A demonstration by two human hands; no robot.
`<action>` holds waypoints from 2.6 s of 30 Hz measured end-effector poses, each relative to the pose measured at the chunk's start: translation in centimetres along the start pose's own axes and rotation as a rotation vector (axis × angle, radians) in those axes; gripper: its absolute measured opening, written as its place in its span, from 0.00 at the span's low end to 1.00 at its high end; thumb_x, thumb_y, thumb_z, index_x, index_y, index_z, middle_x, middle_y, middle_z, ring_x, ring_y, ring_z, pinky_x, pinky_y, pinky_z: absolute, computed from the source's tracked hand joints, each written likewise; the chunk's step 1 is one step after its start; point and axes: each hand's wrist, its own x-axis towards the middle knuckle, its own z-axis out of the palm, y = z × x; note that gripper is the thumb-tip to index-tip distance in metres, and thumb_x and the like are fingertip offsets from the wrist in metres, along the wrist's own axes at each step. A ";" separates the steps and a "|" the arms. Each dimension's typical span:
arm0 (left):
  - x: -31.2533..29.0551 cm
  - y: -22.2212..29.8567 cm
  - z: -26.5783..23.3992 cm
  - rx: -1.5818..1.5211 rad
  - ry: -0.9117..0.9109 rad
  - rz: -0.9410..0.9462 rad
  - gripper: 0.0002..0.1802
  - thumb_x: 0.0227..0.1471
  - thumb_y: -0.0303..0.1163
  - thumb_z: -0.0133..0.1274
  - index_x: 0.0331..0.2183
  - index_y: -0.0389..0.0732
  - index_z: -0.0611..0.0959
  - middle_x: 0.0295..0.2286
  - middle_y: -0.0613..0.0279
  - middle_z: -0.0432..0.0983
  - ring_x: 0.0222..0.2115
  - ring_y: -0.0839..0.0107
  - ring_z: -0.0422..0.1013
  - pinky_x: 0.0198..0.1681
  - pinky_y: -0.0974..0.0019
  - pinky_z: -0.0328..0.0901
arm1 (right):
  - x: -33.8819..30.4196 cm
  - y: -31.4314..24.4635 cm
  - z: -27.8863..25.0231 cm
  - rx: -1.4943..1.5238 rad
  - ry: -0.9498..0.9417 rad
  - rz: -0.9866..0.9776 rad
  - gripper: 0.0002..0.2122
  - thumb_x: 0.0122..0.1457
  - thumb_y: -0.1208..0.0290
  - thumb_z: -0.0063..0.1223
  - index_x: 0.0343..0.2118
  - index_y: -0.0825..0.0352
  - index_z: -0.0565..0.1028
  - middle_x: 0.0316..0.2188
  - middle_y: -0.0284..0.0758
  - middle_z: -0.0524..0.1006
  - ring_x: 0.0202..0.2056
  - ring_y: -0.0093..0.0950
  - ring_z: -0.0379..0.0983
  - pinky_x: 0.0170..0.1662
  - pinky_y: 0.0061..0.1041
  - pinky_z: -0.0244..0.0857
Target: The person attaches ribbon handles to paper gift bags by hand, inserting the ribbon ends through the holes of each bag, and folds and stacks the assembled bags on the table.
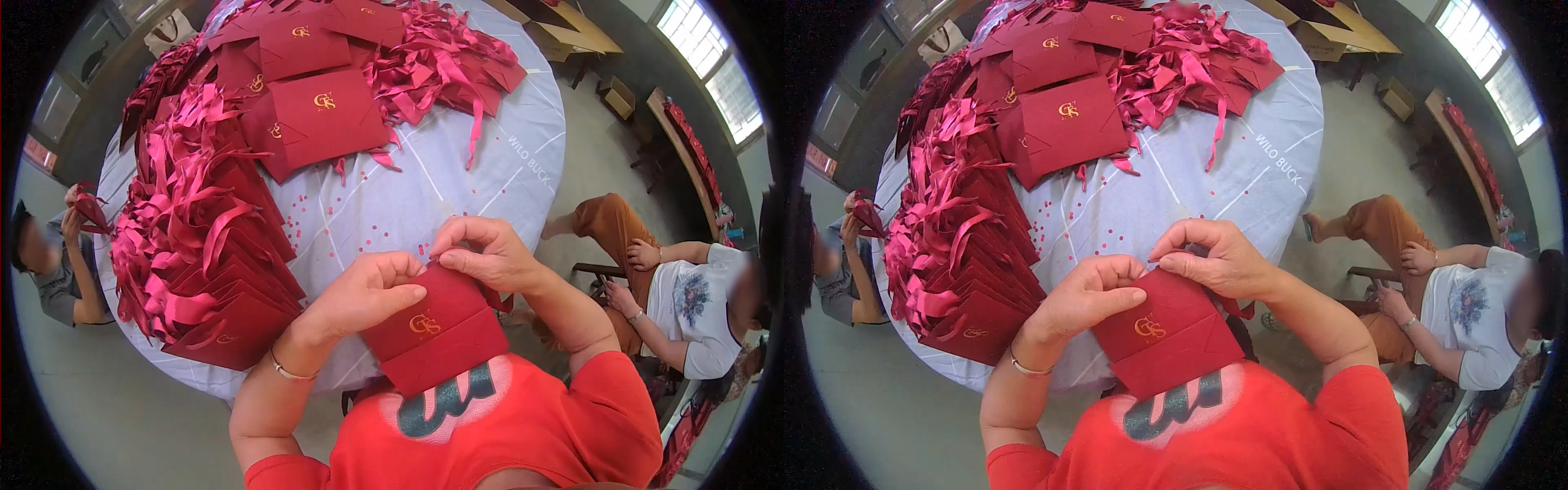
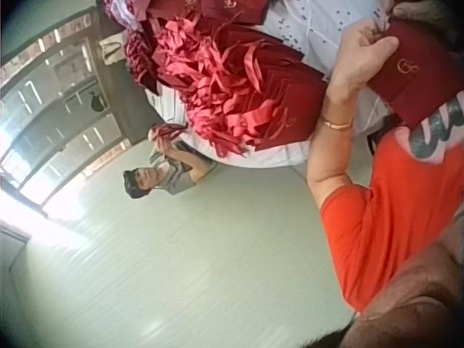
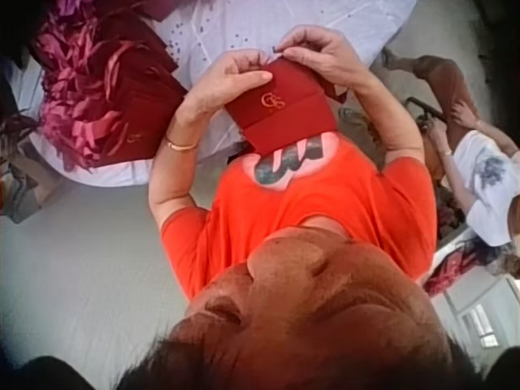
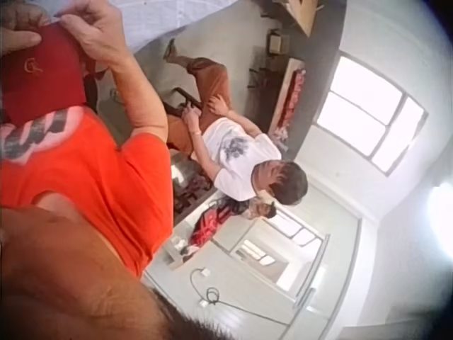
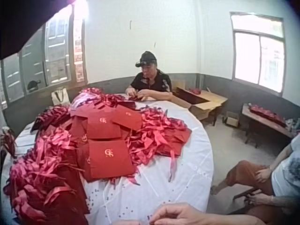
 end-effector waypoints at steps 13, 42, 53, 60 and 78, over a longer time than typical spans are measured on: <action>0.2 -0.9 -0.3 0.011 0.005 0.046 0.15 0.55 0.21 0.51 0.46 0.30 0.75 0.40 0.59 0.78 0.39 0.77 0.74 0.43 0.73 0.69 | -1.3 0.3 1.7 -0.016 0.145 0.016 0.04 0.59 0.78 0.54 0.36 0.70 0.75 0.34 0.31 0.75 0.37 0.18 0.70 0.42 0.18 0.64; 0.4 -1.5 0.9 0.065 0.207 0.065 0.11 0.55 0.21 0.49 0.41 0.32 0.79 0.32 0.66 0.78 0.32 0.82 0.73 0.34 0.76 0.69 | -2.0 -2.2 2.0 -0.654 0.120 -0.457 0.08 0.45 0.84 0.62 0.29 0.68 0.77 0.24 0.37 0.76 0.25 0.33 0.74 0.28 0.26 0.66; 0.4 -1.6 1.2 0.137 0.217 0.089 0.11 0.55 0.21 0.49 0.41 0.31 0.79 0.33 0.65 0.78 0.34 0.81 0.73 0.36 0.75 0.68 | -1.7 -3.4 3.2 -0.947 0.077 -0.431 0.04 0.45 0.79 0.57 0.24 0.67 0.74 0.22 0.37 0.73 0.25 0.35 0.73 0.27 0.32 0.67; 0.5 -2.1 1.1 0.208 0.241 0.155 0.12 0.55 0.20 0.47 0.41 0.31 0.79 0.32 0.66 0.79 0.35 0.81 0.72 0.38 0.74 0.68 | -0.9 -4.7 4.3 -1.180 -0.047 -0.236 0.03 0.46 0.76 0.53 0.23 0.70 0.73 0.22 0.42 0.74 0.25 0.40 0.75 0.29 0.36 0.69; -1.2 -0.9 1.8 0.766 0.391 0.305 0.18 0.47 0.22 0.55 0.41 0.33 0.69 0.27 0.53 0.80 0.26 0.69 0.76 0.31 0.67 0.68 | 4.0 -6.0 -0.4 -0.254 -0.329 0.433 0.08 0.53 0.70 0.59 0.33 0.69 0.75 0.28 0.31 0.76 0.28 0.18 0.70 0.32 0.19 0.65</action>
